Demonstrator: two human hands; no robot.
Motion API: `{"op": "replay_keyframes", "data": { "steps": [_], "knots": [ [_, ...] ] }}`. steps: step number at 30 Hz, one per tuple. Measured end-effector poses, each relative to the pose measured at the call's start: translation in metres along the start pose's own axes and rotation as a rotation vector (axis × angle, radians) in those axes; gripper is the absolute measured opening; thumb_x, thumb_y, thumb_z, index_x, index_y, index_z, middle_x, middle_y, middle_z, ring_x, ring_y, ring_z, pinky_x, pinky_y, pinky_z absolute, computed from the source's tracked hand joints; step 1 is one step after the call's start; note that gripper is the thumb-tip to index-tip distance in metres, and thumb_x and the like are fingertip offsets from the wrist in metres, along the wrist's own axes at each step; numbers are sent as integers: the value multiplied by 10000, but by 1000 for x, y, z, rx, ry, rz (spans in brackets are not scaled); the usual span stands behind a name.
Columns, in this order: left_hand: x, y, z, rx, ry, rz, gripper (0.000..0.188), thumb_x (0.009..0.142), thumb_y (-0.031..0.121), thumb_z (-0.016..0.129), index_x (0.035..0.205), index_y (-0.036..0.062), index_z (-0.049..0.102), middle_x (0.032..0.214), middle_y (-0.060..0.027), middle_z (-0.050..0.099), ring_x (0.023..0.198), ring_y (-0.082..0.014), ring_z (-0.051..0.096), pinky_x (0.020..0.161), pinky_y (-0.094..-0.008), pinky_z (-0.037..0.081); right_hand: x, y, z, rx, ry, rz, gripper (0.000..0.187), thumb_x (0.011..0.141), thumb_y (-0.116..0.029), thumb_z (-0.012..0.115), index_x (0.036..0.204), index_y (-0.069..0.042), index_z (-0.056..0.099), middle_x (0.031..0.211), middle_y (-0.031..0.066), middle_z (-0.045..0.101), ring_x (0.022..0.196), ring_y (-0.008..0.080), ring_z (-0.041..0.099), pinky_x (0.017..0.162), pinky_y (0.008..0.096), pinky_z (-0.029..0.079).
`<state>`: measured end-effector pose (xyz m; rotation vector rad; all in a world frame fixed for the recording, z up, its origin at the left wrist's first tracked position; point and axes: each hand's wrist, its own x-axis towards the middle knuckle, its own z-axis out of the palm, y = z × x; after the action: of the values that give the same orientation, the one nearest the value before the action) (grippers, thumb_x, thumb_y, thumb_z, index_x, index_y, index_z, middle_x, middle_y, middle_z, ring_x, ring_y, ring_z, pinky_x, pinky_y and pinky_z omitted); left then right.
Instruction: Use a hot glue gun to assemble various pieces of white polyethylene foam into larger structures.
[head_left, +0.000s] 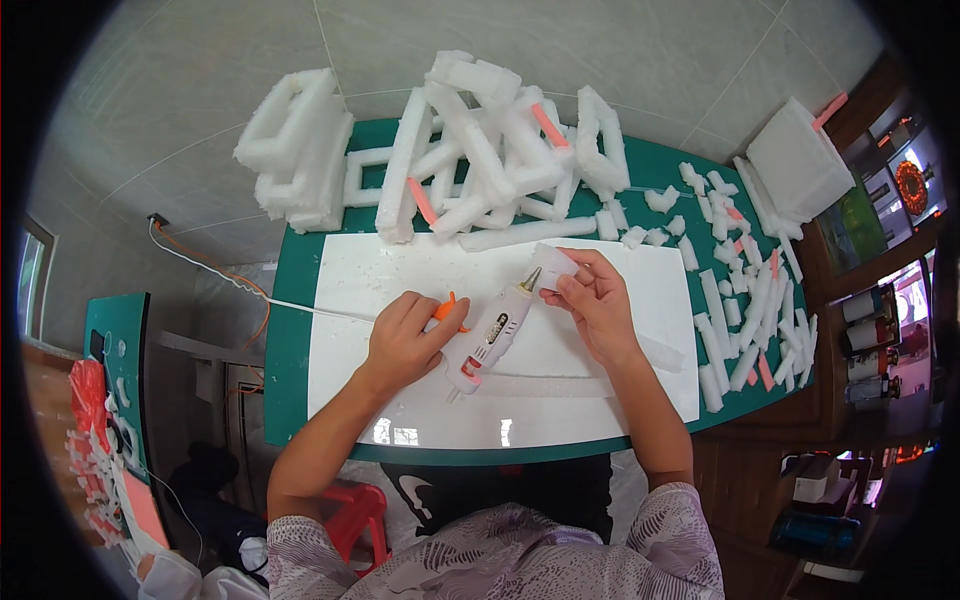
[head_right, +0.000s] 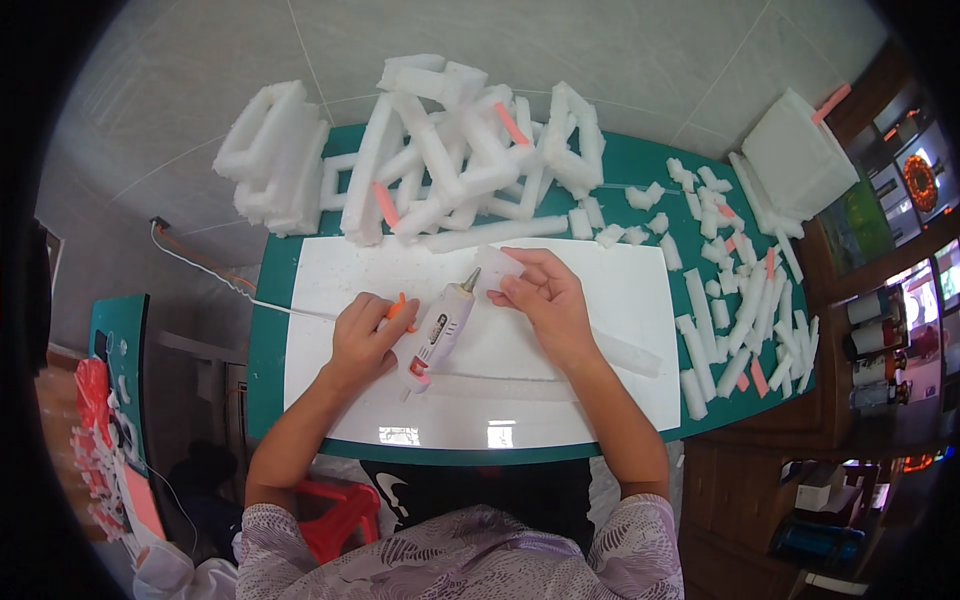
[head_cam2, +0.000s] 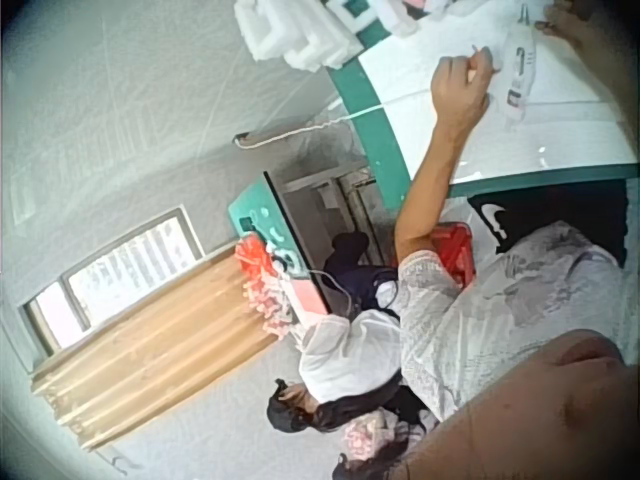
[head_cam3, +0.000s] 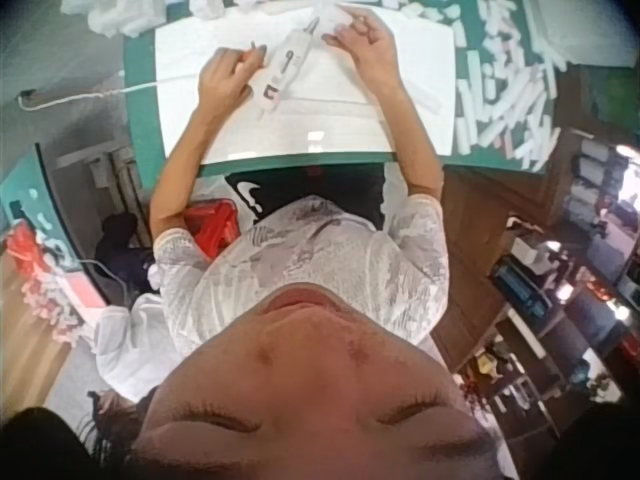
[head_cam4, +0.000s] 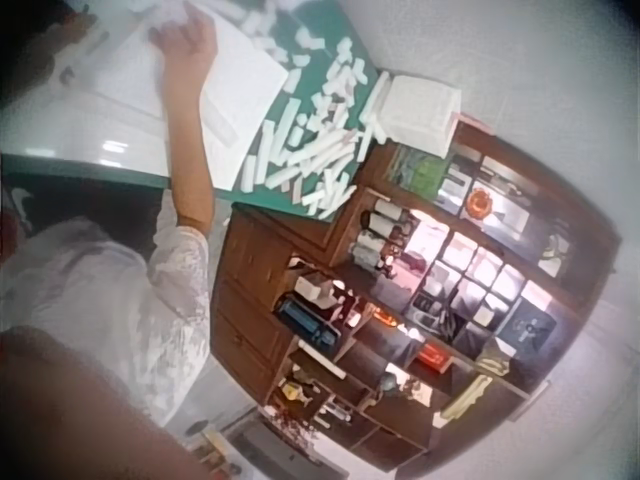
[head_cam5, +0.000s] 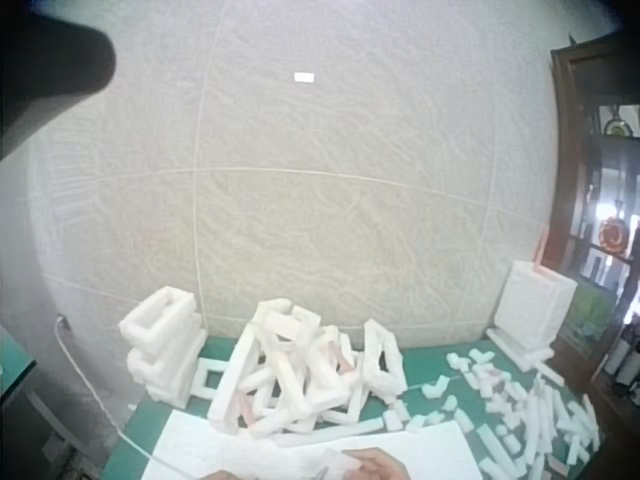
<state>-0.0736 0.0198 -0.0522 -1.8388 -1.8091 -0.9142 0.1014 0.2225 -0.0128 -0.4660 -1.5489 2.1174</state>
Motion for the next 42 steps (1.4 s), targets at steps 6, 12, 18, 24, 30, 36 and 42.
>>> {"op": "replay_keyframes", "data": {
  "steps": [6,12,18,24,30,36,42],
  "knots": [
    [0,1,1,-4,-1,6,707,439,-25,709,1142,37,667,841,-96,562,729,-272,550,572,-364,428,0,1,-1,15,-9,-9,314,966,-9,565,1278,13,549,1162,161,651,1037,194,645,931,350,556],
    [0,1,1,7,-10,10,714,430,-25,713,1141,32,667,844,-97,561,731,-270,549,566,-359,428,1,2,-1,10,-8,-17,316,964,-3,564,1279,13,548,1165,165,651,1044,200,646,933,352,557],
    [-1,0,0,1,-15,8,729,424,-24,714,1149,32,664,847,-97,561,732,-271,549,568,-360,430,1,1,0,3,-9,-11,316,962,0,565,1277,16,550,1175,170,650,1051,208,647,932,355,558],
    [0,0,-1,-1,-11,20,732,420,-15,715,1148,35,664,843,-98,559,725,-271,547,570,-365,429,1,1,-1,22,-20,-3,324,971,-19,566,1293,15,547,1173,165,653,1045,202,652,923,343,559],
    [-4,-1,-3,-62,89,31,649,474,-10,734,1118,55,690,810,-69,549,722,-236,531,572,-328,417,2,4,-15,237,-135,122,359,1000,-137,573,1309,39,523,1108,135,664,925,173,664,811,285,558],
    [-5,-6,-2,-86,105,-37,662,467,-34,715,1124,44,688,824,-83,565,734,-253,544,576,-334,430,2,5,-20,365,-235,213,389,1021,-227,528,1285,58,514,1014,136,658,806,149,637,714,253,528],
    [1,-6,-7,-32,52,-7,641,488,-8,727,1125,58,692,822,-71,566,731,-238,541,581,-331,437,1,6,-20,410,-290,279,350,1027,-235,498,1218,56,533,973,134,656,761,149,633,672,248,509]
  ]
}}
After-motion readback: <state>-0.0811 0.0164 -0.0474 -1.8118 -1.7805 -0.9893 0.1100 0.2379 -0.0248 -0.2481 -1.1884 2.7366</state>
